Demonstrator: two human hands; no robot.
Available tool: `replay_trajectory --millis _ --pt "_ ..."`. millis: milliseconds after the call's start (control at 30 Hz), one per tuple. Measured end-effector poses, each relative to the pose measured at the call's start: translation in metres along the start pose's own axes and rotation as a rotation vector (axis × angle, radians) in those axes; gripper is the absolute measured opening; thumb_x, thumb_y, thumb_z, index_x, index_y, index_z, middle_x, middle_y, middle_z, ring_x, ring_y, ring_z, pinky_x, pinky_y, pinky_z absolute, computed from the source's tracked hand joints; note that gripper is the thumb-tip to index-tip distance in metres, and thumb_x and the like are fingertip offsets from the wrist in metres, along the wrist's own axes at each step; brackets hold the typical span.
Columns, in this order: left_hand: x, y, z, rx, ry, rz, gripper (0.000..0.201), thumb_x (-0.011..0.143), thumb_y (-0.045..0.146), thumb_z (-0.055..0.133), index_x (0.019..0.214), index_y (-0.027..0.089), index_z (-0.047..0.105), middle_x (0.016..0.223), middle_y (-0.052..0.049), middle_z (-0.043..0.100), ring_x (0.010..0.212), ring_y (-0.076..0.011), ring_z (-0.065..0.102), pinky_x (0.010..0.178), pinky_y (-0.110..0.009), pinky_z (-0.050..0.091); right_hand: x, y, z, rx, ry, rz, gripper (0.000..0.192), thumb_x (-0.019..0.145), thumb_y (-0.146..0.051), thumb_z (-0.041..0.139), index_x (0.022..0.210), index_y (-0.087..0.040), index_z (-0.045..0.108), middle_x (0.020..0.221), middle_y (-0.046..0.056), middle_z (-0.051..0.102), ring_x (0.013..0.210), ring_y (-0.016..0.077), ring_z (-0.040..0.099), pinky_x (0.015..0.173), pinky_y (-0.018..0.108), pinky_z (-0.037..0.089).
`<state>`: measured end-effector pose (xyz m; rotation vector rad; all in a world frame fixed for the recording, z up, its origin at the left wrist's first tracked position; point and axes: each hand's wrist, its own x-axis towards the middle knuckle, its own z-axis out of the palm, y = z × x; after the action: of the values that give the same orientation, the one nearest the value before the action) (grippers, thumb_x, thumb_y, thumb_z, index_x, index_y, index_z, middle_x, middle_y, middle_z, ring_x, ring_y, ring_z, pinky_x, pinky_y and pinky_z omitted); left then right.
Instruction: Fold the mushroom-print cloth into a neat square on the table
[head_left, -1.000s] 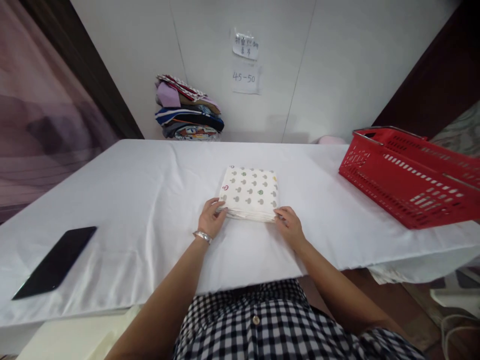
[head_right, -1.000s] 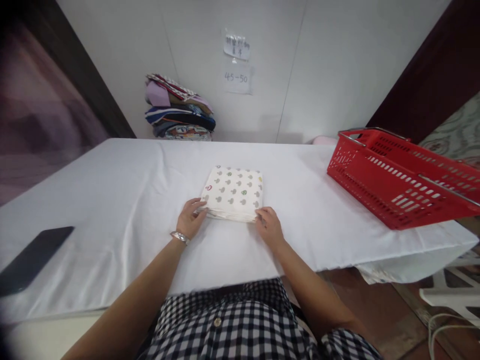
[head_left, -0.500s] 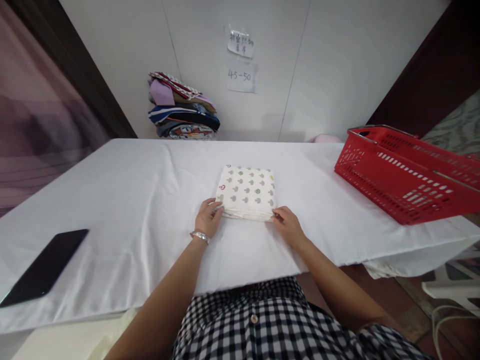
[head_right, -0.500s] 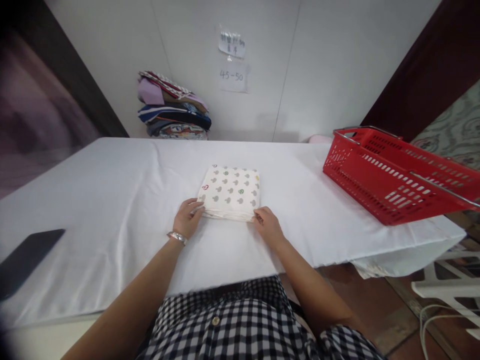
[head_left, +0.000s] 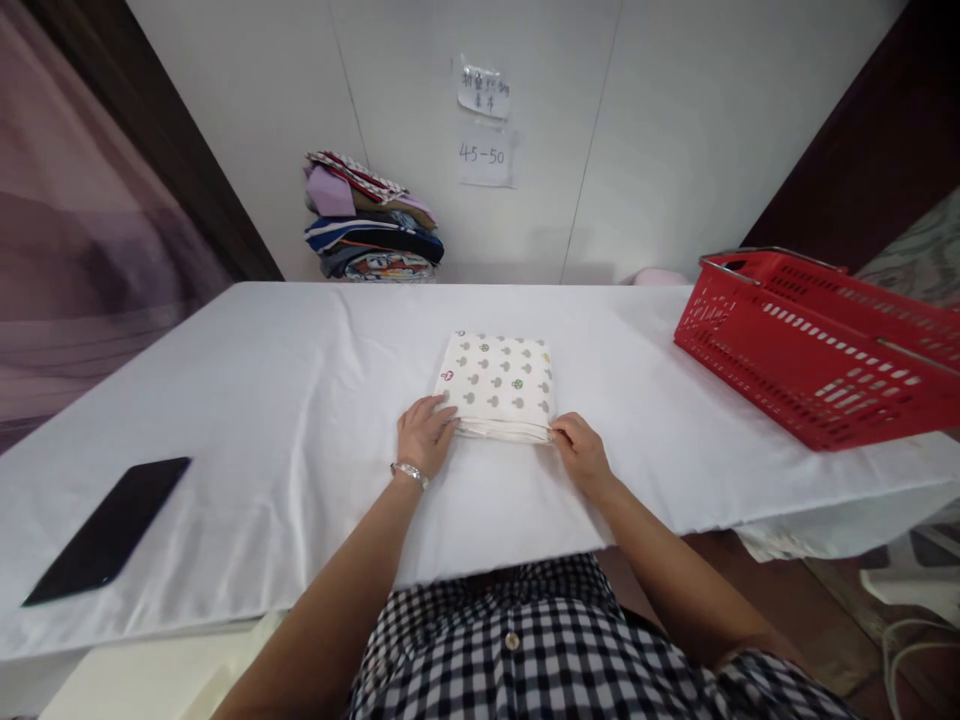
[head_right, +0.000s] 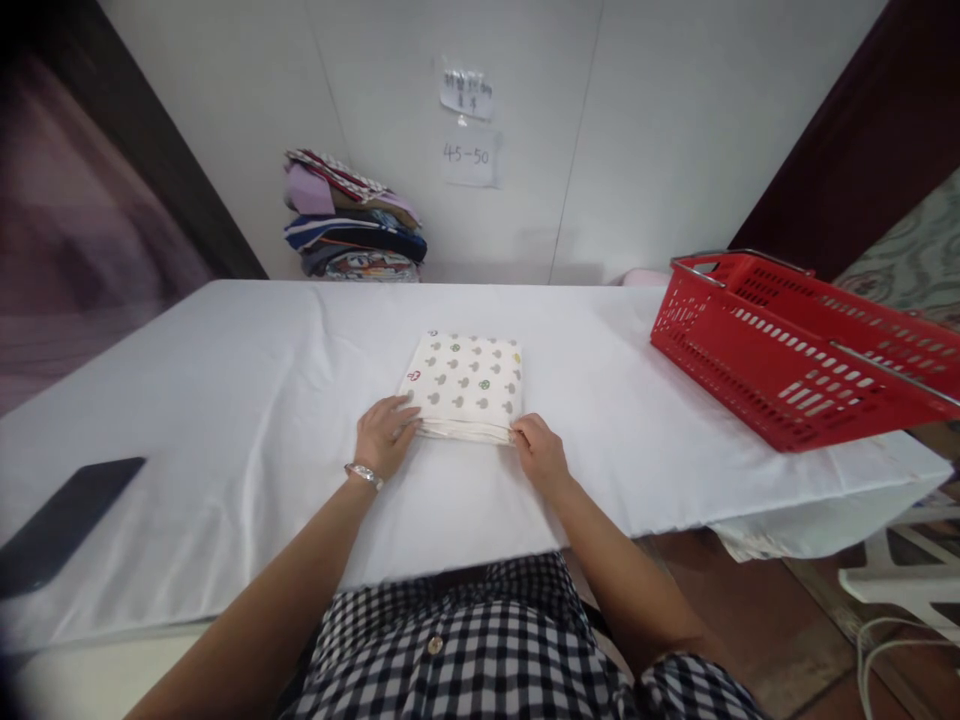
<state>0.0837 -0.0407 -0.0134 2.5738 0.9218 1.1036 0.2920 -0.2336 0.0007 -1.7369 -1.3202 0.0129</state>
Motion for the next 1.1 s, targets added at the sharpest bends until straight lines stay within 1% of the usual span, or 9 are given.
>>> replay_trajectory --millis 133,267,333,433,533,633,733,933,1100 --pt "0.000 -0.004 0.003 -0.036 -0.013 -0.006 0.016 0.081 0.031 0.055 0.092 0.027 0.066 0.114 -0.004 0.061 0.112 -0.0245 0.050 0.095 -0.045 0.036 -0.005 -0.002 -0.003 -0.076 0.000 -0.057 0.017 0.088 -0.022 0.040 0.085 -0.022 0.057 0.084 0.003 0.056 0.078 0.0156 0.054 0.070 0.027 0.043" --pt "0.000 -0.005 0.002 -0.052 -0.023 -0.010 0.016 0.081 0.030 0.055 0.091 0.026 0.065 0.113 -0.005 0.061 0.112 -0.0242 0.050 0.095 -0.044 0.036 -0.006 0.001 -0.004 -0.085 -0.070 -0.033 0.017 0.089 -0.022 0.040 0.085 -0.023 0.056 0.084 0.003 0.056 0.078 0.0157 0.054 0.069 0.028 0.043" --pt "0.000 -0.002 0.000 -0.035 -0.016 0.002 0.016 0.081 0.030 0.055 0.092 0.025 0.065 0.114 -0.005 0.061 0.114 -0.0249 0.049 0.096 -0.045 0.036 -0.005 0.002 -0.004 -0.048 -0.063 -0.008 0.015 0.088 -0.022 0.042 0.083 -0.022 0.056 0.082 0.002 0.055 0.076 0.0157 0.053 0.068 0.028 0.042" --pt "-0.001 0.011 -0.002 -0.013 -0.005 0.087 0.018 0.081 0.032 0.056 0.095 0.024 0.064 0.115 -0.006 0.060 0.118 -0.0262 0.046 0.098 -0.047 0.033 -0.004 0.002 -0.002 0.027 -0.018 0.025 0.013 0.085 -0.022 0.044 0.079 -0.022 0.055 0.078 0.002 0.054 0.073 0.0153 0.052 0.067 0.028 0.042" --pt "0.000 0.037 0.001 -0.035 -0.084 0.217 0.024 0.082 0.033 0.055 0.103 0.024 0.063 0.117 -0.008 0.059 0.119 -0.0262 0.044 0.100 -0.049 0.031 -0.003 0.002 0.001 0.065 -0.002 0.056 0.012 0.084 -0.022 0.046 0.077 -0.022 0.055 0.076 0.001 0.053 0.070 0.0148 0.050 0.065 0.028 0.041" --pt "0.005 0.065 0.011 -0.067 -0.173 0.315 0.026 0.084 0.033 0.053 0.107 0.024 0.061 0.118 -0.008 0.059 0.119 -0.0255 0.045 0.101 -0.049 0.029 -0.003 0.002 0.004 0.071 0.012 0.068 0.012 0.084 -0.023 0.046 0.077 -0.022 0.056 0.076 0.001 0.053 0.068 0.0146 0.050 0.064 0.028 0.041" --pt "0.012 0.084 0.023 -0.093 -0.213 0.368 0.027 0.086 0.034 0.051 0.109 0.024 0.061 0.118 -0.008 0.059 0.113 -0.0238 0.047 0.099 -0.046 0.030 -0.004 0.002 0.005 0.073 0.021 0.052 0.012 0.084 -0.023 0.045 0.079 -0.022 0.056 0.076 0.001 0.053 0.068 0.0147 0.049 0.064 0.028 0.041" --pt "0.021 0.097 0.042 -0.134 -0.285 0.373 0.026 0.083 0.032 0.056 0.107 0.024 0.062 0.104 -0.006 0.062 0.101 -0.0224 0.051 0.091 -0.043 0.036 -0.003 0.005 0.006 0.097 0.030 0.035 0.011 0.085 -0.023 0.045 0.081 -0.022 0.055 0.078 0.002 0.053 0.069 0.0149 0.049 0.064 0.028 0.041" --pt "0.025 0.101 0.044 -0.177 -0.349 0.351 0.032 0.080 0.030 0.060 0.111 0.027 0.061 0.106 -0.006 0.060 0.102 -0.0225 0.050 0.087 -0.040 0.038 -0.003 0.006 0.007 0.110 0.040 0.045 0.012 0.085 -0.024 0.045 0.081 -0.022 0.056 0.079 0.002 0.054 0.071 0.0151 0.050 0.066 0.029 0.043"
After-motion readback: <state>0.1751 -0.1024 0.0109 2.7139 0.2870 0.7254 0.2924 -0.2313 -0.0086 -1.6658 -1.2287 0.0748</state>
